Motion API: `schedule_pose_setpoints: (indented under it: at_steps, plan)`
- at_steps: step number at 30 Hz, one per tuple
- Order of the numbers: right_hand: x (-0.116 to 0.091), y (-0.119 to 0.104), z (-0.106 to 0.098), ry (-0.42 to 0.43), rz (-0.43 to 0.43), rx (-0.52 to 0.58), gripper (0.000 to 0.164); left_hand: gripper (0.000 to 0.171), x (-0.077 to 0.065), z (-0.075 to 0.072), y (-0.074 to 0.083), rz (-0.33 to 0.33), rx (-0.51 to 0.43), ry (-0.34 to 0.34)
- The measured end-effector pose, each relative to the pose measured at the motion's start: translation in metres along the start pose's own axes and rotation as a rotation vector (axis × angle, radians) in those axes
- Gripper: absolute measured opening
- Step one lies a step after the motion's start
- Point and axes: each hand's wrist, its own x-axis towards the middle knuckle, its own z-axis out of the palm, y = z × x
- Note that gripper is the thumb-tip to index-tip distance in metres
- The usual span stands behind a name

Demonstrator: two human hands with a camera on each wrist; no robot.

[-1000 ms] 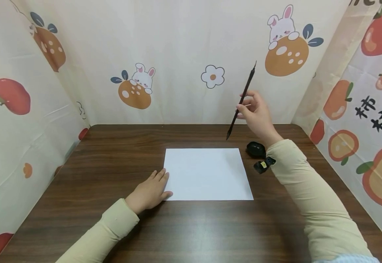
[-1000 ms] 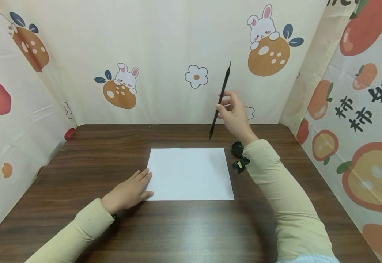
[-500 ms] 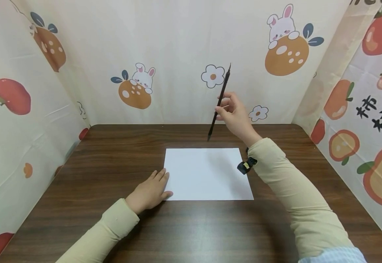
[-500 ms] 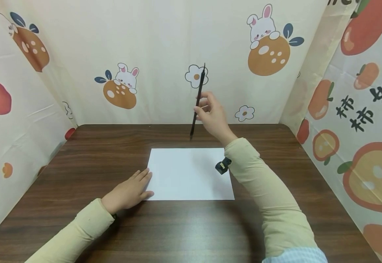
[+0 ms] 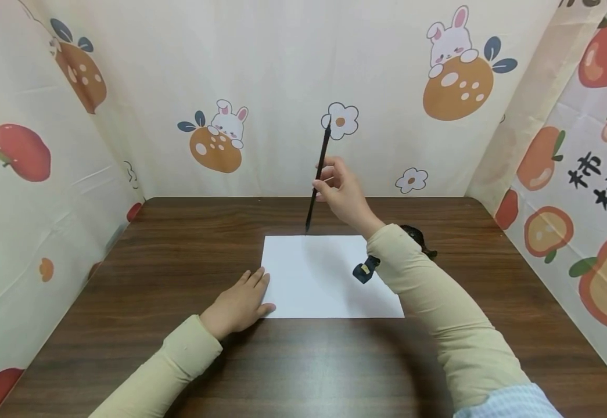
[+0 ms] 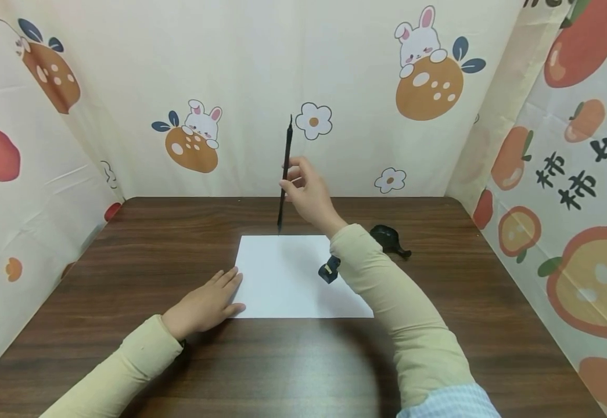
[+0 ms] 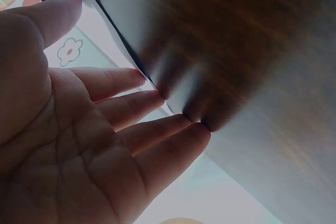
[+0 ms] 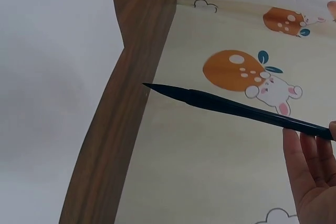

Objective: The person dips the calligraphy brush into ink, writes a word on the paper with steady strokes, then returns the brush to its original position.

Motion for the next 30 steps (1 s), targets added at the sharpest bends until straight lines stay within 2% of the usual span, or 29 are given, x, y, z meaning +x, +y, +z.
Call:
schedule_pose_setpoints:
  at_steps: [10, 17, 25, 30]
  plan:
    - [-0.005, 0.008, 0.025, -0.042, -0.013, 0.011, 0.031, 0.071, 0.001, 0.001, 0.0, -0.003, 0.01, -0.003]
    - [-0.01, 0.017, 0.042, -0.053, -0.058, 0.006, 0.032, 0.071, 0.001, -0.001, 0.002, -0.013, 0.011, -0.013]
    - [-0.016, 0.022, 0.061, -0.072, -0.074, -0.05, 0.033, 0.071, 0.003, -0.001, 0.002, -0.014, 0.003, -0.011]
    - [-0.018, 0.026, 0.07, -0.06, -0.112, -0.058, 0.03, 0.071, 0.004, 0.001, -0.001, -0.014, 0.024, -0.013]
